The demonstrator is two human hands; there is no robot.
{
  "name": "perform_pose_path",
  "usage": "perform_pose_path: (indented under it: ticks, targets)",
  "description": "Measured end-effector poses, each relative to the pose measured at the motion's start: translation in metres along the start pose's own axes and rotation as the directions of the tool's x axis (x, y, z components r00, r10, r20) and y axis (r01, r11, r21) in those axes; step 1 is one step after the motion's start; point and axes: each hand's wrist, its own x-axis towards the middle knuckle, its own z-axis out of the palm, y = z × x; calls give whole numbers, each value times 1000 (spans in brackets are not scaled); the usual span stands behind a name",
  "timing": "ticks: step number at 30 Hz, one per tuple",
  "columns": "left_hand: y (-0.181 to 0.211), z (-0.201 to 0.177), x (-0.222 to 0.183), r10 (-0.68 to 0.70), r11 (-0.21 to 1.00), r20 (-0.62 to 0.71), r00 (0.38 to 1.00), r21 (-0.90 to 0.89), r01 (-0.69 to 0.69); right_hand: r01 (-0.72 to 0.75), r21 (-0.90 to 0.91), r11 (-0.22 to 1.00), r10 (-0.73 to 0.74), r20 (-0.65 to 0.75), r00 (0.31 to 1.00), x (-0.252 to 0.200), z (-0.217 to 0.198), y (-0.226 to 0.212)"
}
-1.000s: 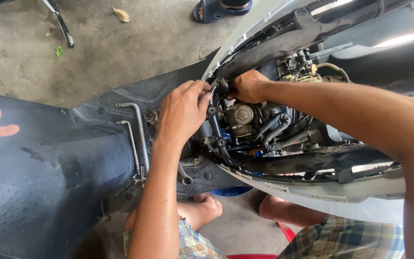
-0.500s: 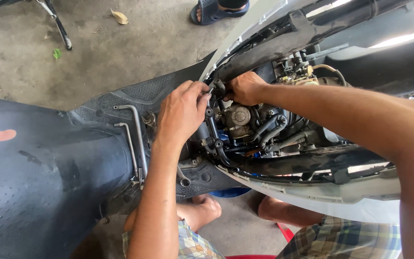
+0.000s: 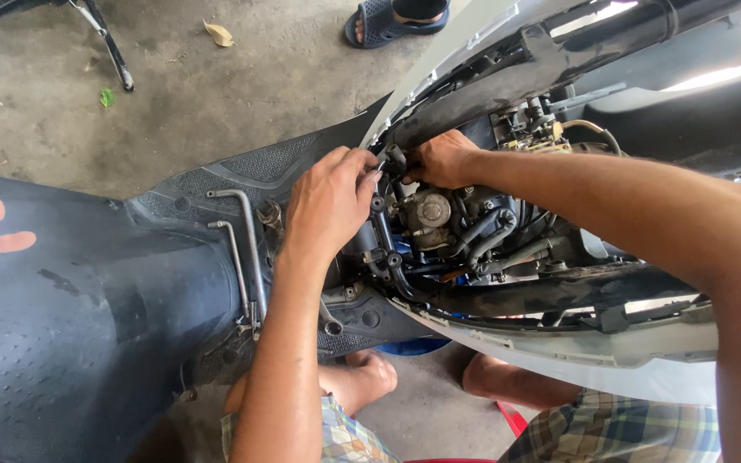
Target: The person crouches beside a scooter with its front body panels removed and works on the engine and carburetor area by hand, manipulating hoses, brackets and components in the frame. They use a screwdriver on parts, steady the handlebar at one point, and continue fitting and tightening components in the engine bay.
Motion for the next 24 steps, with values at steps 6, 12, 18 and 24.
perform_pose_path:
  ticks: [6,12,18,24]
  targets:
    - [2,-2,0,-100,995,80,992,-14,101,-22,-39,999,30,214,976,24,-1,21]
    - [-2,-2,0,-61,998,77,995,-4,62,-109,-54,993,121,444,888,28,1,31]
    - [-2,1,5,-34,999,61,998,-16,35,-66,-68,996,73,103,992,5,2,15]
    - [-1,0,8,-47,999,79,996,-12,48,89,49,995,-88,-37,995,2,-5,13]
